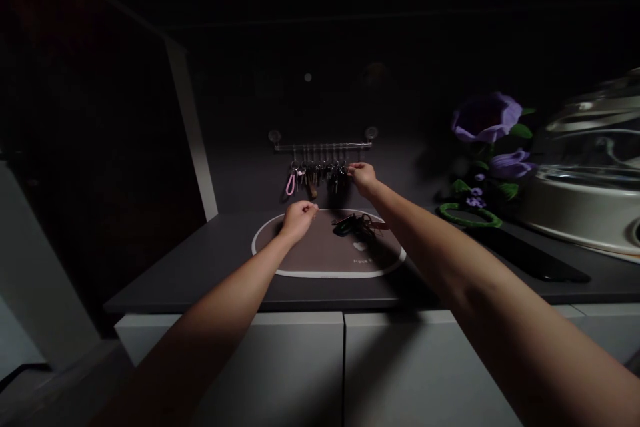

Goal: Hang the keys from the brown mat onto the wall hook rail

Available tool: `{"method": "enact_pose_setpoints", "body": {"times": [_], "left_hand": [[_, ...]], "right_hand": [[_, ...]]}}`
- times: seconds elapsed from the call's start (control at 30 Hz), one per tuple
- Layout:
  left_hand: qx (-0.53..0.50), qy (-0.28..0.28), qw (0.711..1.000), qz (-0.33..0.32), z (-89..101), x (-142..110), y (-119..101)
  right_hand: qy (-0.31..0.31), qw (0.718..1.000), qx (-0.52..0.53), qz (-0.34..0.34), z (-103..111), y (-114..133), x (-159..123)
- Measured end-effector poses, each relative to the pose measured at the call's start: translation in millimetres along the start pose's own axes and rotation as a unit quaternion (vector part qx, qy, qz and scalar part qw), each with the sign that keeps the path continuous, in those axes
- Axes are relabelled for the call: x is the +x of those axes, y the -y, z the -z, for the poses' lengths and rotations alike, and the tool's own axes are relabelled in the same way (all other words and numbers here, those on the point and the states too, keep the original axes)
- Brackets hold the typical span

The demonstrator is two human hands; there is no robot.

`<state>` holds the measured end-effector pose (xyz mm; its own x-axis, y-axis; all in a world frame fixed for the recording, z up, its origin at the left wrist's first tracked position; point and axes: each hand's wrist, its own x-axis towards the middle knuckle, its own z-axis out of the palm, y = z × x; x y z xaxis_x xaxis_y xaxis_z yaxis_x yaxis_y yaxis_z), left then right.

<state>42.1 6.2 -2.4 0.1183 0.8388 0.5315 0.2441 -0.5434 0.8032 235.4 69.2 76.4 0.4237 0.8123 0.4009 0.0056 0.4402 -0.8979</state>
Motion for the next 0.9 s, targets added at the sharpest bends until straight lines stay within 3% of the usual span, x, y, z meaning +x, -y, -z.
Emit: {"method": "enact_pose_setpoints", "body": {"times": [0.17,0.4,0.63,0.77,0.9], "left_hand": [[0.006,0.006,1.000,0.001,2.0,-2.9,-7.6],[0.013,0.024,1.000,0.013,-2.8,3.9,-31.8],[0.080,0.048,0.996,0.001,-16.2,4.9,-49.7],[0.117,0.054,0.992,-0.001,-31.2,4.2,-45.5],[0.135,0.055,0.989,-0.014,-43.1,4.0,-34.0]], "right_hand": [[-0.012,1.000,-0.023,-0.010,8.9,25.2,-21.4],[0.063,0.998,0.016,0.026,20.9,54.1,-65.6],[0.056,0.996,-0.034,0.064,39.8,20.6,-101.3],[0.045,0.979,-0.161,0.119,57.2,-1.1,-114.2],[0.054,0.956,-0.243,0.158,69.7,-5.0,-115.4]]}}
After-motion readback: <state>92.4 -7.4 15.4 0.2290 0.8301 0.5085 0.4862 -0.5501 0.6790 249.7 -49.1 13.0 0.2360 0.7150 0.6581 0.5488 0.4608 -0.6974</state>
